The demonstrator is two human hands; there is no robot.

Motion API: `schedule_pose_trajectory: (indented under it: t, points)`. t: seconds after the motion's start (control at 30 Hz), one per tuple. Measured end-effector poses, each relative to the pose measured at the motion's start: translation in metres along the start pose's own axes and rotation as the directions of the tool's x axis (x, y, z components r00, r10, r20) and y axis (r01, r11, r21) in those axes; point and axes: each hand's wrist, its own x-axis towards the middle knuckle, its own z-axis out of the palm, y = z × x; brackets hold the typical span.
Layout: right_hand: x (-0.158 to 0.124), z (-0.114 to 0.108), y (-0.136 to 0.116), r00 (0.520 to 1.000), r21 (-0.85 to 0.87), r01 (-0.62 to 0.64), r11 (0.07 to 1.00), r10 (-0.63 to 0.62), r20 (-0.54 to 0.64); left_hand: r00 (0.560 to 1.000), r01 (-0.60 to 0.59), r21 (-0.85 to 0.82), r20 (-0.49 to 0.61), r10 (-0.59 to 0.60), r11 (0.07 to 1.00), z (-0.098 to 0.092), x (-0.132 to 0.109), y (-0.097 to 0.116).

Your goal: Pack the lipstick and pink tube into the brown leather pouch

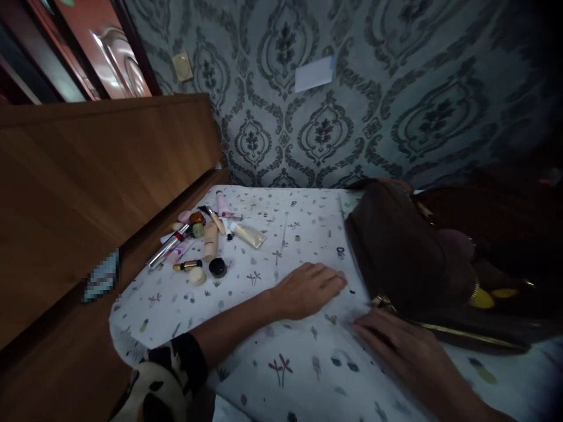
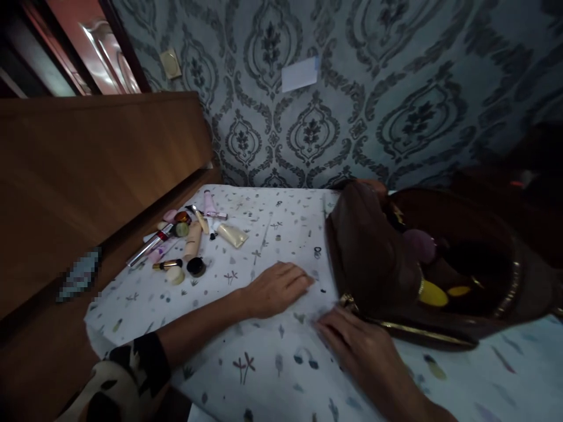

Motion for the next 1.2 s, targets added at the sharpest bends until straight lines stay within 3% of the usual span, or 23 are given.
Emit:
schedule_pose_trajectory:
  t: [0.13, 0.27, 0.4, 0.53, 0.7, 0.8, 1.0, 1.1, 1.2]
  points:
    - [0.032, 0.030, -0.011, 0.944, 0.218, -0.314, 0.924, 0.279, 0.177, 0.980, 0.192, 0.012, 0.048, -0.192, 0.981, 0.012, -0.013, -0.024]
    - [0.059, 0.054, -0.016, 0.854, 0.447, -0.520, 0.728, 0.438, 0.280, 0.943, 0.327, 0.003, 0.057, -0.327, 0.945, 0.011, -0.016, -0.037]
    - [0.066, 0.062, -0.016, 0.861, 0.486, -0.506, 0.713, 0.454, 0.230, 0.906, 0.421, 0.044, 0.034, -0.422, 0.906, 0.009, -0.019, -0.041]
    - [0.062, 0.059, -0.014, 0.843, 0.451, -0.536, 0.714, 0.476, 0.249, 0.907, 0.411, 0.063, 0.077, -0.415, 0.910, 0.009, -0.023, -0.041]
    - [0.060, 0.057, -0.013, 0.868, 0.414, -0.495, 0.764, 0.423, 0.260, 0.886, 0.439, 0.124, 0.101, -0.452, 0.890, 0.003, -0.026, -0.052]
    - [0.062, 0.056, -0.015, 0.859, 0.404, -0.510, 0.759, 0.423, 0.289, 0.824, 0.541, 0.187, 0.078, -0.562, 0.820, 0.002, -0.033, -0.065]
    - [0.062, 0.056, -0.016, 0.854, 0.397, -0.516, 0.759, 0.421, 0.305, 0.633, 0.729, 0.263, 0.094, -0.769, 0.632, 0.015, -0.047, -0.084]
    - [0.061, 0.057, -0.015, 0.854, 0.394, -0.515, 0.761, 0.418, 0.310, 0.596, 0.749, 0.265, 0.131, -0.792, 0.607, 0.020, -0.049, -0.085]
    - [0.060, 0.057, -0.015, 0.858, 0.393, -0.508, 0.766, 0.408, 0.313, 0.594, 0.750, 0.252, 0.149, -0.790, 0.611, 0.020, -0.051, -0.087]
